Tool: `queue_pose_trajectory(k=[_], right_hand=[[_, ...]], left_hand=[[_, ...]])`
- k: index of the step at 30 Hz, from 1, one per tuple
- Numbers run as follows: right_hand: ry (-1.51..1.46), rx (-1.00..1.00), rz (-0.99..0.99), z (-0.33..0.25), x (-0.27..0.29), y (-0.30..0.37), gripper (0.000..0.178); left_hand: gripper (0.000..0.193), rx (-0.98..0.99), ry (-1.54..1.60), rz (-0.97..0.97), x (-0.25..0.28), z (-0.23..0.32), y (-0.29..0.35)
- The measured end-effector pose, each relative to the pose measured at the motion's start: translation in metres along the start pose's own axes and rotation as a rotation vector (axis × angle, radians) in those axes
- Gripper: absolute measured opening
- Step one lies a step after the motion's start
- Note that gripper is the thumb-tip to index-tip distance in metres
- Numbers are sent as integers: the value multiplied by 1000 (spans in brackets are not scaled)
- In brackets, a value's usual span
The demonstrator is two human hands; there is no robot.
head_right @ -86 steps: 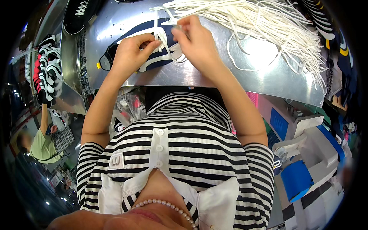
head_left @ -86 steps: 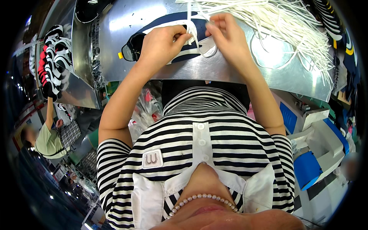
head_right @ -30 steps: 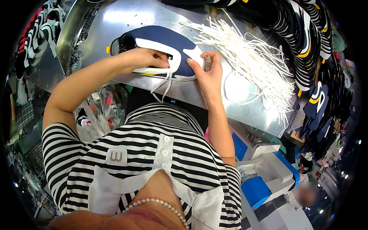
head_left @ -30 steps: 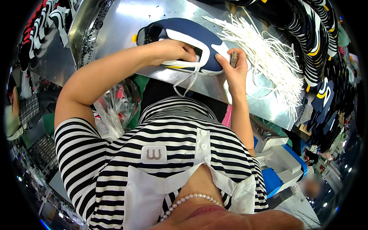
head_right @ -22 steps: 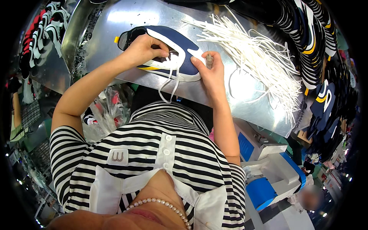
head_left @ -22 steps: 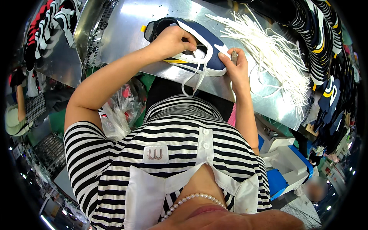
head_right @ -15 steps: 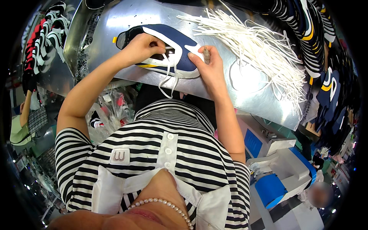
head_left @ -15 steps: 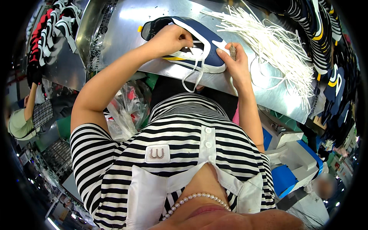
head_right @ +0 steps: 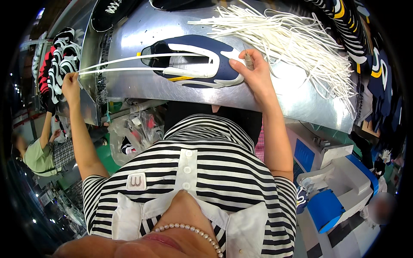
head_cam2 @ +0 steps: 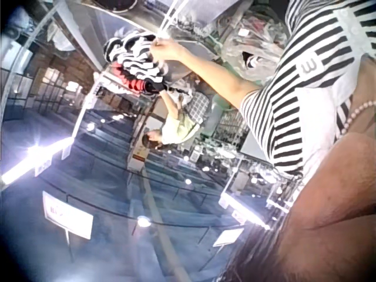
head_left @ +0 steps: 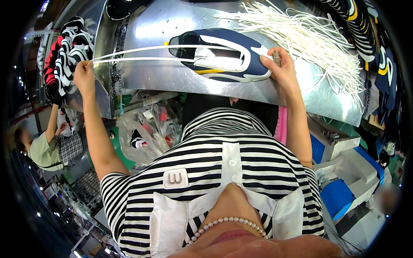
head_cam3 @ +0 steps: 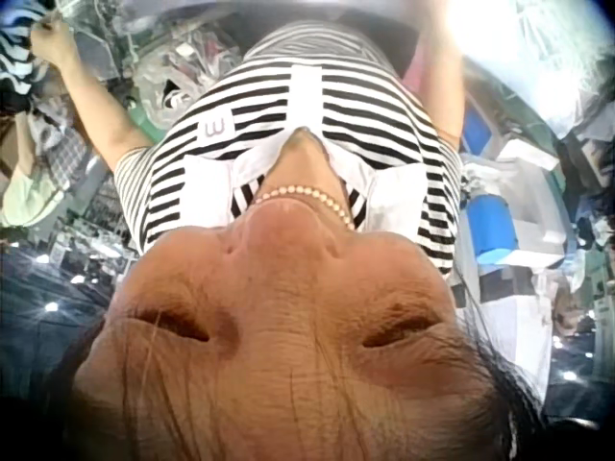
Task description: The person laces a shoe by threading a white lace through the eyelets and pulling it through.
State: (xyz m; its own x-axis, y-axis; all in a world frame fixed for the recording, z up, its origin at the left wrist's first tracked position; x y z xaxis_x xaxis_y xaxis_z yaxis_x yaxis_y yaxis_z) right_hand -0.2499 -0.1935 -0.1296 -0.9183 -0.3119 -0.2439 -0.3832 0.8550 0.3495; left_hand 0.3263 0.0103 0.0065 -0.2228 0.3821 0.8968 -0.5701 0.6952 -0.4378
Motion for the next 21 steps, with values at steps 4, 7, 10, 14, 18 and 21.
queue_pose_trajectory(k=[4,7,10,14,18,21], right_hand=[[2,2,10,-4,6,-4,26],[134,41,0,-2,-7,-9,28],[525,181,40,-15,-21,-16,32],[1049,579,205,-45,-35,-7,35],[971,517,217,-57,-52,-3,31],[963,484,150,-54,-90,0,30]], left_hand=[[17,38,4,4,1,26,0],[14,-27,171,-25,2,79,6],[9,-531,533,-220,12,240,54],[9,-680,760,-342,10,331,84],[11,-436,921,-612,-47,337,94],[11,-418,943,-559,-48,336,98]])
Point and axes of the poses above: each hand's wrist, its own y-axis away from the middle knuckle, its own x-axis out of the back of the hand, z = x × y, the point moved 9 cm from there along -y, towards the middle knuckle, and after that the axes turned 8 degrees about -y, right-handed, at the moved point
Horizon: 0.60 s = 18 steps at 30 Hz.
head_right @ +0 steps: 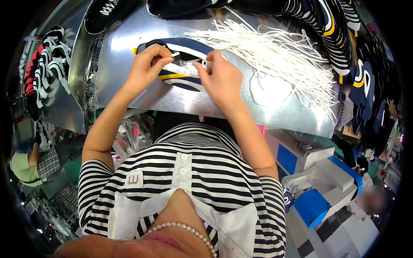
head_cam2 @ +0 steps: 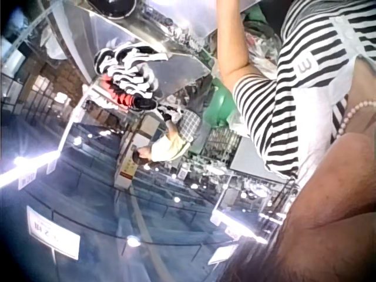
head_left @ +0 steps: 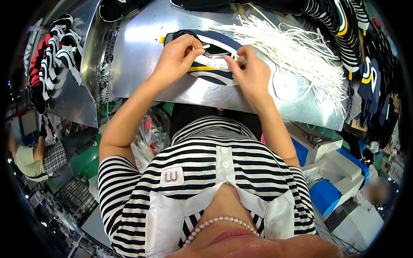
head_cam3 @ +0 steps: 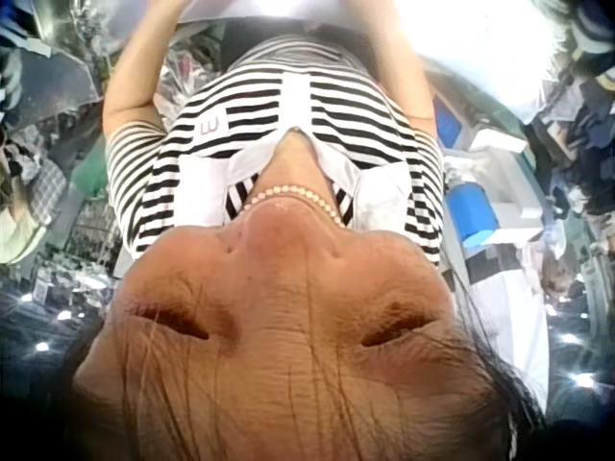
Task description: The person laces a shoe by threading a white lace through the eyelets and pulling it through.
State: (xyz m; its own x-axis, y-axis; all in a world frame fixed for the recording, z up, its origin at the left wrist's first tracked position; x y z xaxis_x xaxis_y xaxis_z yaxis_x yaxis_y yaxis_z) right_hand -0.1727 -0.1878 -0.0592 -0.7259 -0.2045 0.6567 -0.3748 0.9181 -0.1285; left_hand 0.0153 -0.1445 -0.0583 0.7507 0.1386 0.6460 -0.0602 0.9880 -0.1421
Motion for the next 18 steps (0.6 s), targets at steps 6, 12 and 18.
queue_pose_trajectory(k=[6,12,18], right_hand=[[-213,-89,-52,20,-16,-6,25],[-764,-265,3,54,-17,2,18],[-1287,-355,83,79,7,2,15]], left_hand=[[7,69,-12,-24,1,-5,2],[8,148,312,18,6,0,6],[5,-584,30,-308,-2,136,3]])
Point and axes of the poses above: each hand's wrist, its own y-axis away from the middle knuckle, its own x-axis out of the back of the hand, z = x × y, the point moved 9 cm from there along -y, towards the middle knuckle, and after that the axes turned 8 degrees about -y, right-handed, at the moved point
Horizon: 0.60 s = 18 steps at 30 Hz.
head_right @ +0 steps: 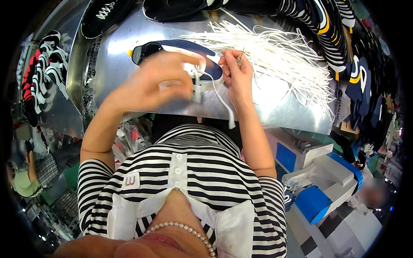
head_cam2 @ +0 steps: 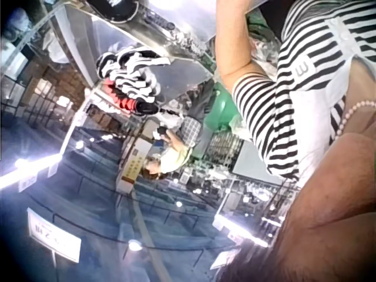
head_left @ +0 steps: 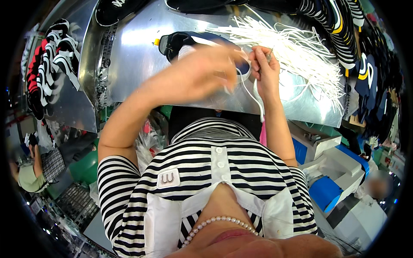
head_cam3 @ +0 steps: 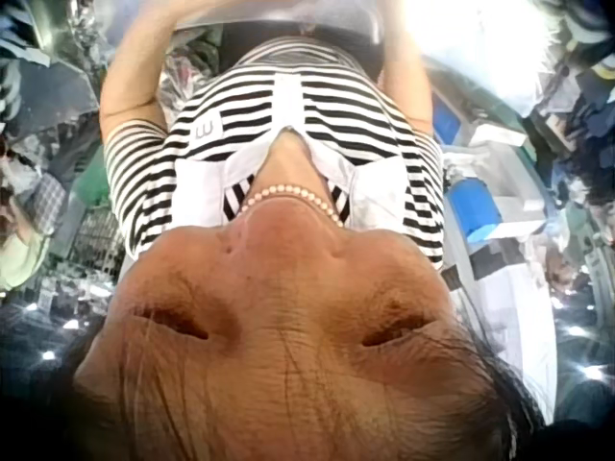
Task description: The person laces a shoe by threading a white lace through the eyelets and pulling it through.
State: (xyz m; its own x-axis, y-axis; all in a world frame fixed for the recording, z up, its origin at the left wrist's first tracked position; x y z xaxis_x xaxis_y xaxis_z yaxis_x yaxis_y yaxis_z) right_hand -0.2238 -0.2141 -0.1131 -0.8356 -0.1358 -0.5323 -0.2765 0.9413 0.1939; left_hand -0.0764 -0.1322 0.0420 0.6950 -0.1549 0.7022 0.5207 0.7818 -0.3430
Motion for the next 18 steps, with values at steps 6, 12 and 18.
queue_pose_trajectory(k=[6,12,18], right_hand=[[346,-12,-282,-5,-58,26,19],[242,-180,-119,29,-32,9,21],[350,-35,-57,37,-39,-2,35]], left_hand=[[8,144,-213,116,-2,-36,-15],[27,464,-448,200,10,-57,21],[67,1181,505,-154,-55,-150,85]])
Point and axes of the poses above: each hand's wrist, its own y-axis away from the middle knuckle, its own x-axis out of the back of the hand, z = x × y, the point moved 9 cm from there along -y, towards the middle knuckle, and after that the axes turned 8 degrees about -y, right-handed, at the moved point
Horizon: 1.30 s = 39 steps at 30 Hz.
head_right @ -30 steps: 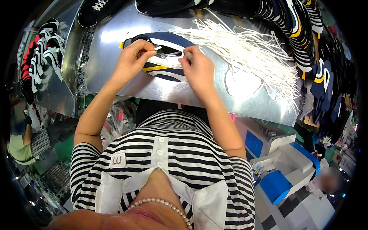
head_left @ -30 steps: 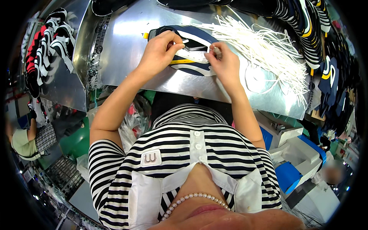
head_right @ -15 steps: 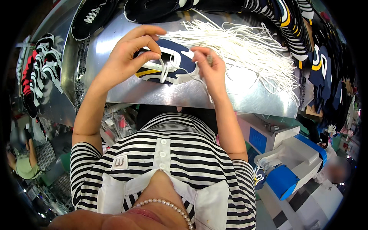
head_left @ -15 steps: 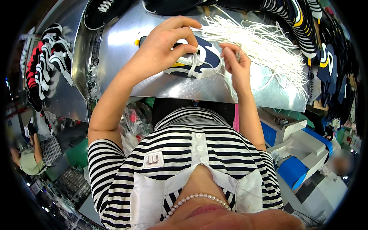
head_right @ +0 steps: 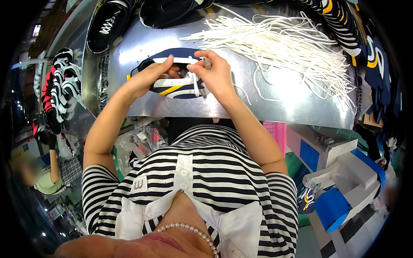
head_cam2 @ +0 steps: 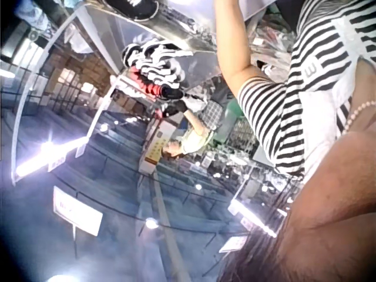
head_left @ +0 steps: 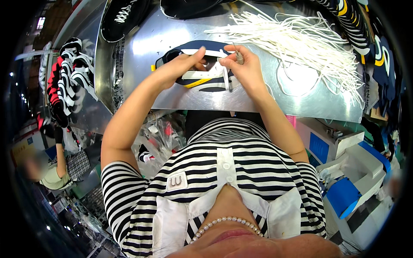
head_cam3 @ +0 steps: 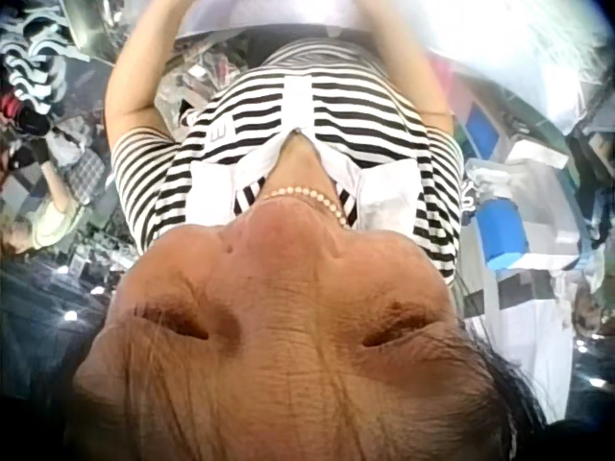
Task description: The person laces a shoe by threading a white lace through the eyelets and pulling it through.
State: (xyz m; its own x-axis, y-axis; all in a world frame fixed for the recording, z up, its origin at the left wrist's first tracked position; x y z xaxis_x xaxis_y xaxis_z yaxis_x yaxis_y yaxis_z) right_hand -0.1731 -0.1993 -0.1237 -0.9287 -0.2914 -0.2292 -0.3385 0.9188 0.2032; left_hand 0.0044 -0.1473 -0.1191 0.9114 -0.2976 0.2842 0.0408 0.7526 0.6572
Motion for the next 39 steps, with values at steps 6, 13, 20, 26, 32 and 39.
queue_pose_trajectory(k=[6,13,20,26,32,39], right_hand=[[312,3,46,-9,2,4,49],[365,31,31,-21,-6,19,49],[494,146,3,-24,-16,32,45],[349,193,-130,-31,-11,48,33],[528,240,-173,-38,-5,46,22],[667,96,-289,-37,-17,32,26]], left_hand=[[49,78,180,48,-34,-4,-9],[21,-370,173,325,-33,18,24],[16,-433,173,482,-31,20,39],[12,-457,113,541,-30,14,40],[14,-472,102,545,-30,14,42],[10,-649,-34,507,-37,28,50]])
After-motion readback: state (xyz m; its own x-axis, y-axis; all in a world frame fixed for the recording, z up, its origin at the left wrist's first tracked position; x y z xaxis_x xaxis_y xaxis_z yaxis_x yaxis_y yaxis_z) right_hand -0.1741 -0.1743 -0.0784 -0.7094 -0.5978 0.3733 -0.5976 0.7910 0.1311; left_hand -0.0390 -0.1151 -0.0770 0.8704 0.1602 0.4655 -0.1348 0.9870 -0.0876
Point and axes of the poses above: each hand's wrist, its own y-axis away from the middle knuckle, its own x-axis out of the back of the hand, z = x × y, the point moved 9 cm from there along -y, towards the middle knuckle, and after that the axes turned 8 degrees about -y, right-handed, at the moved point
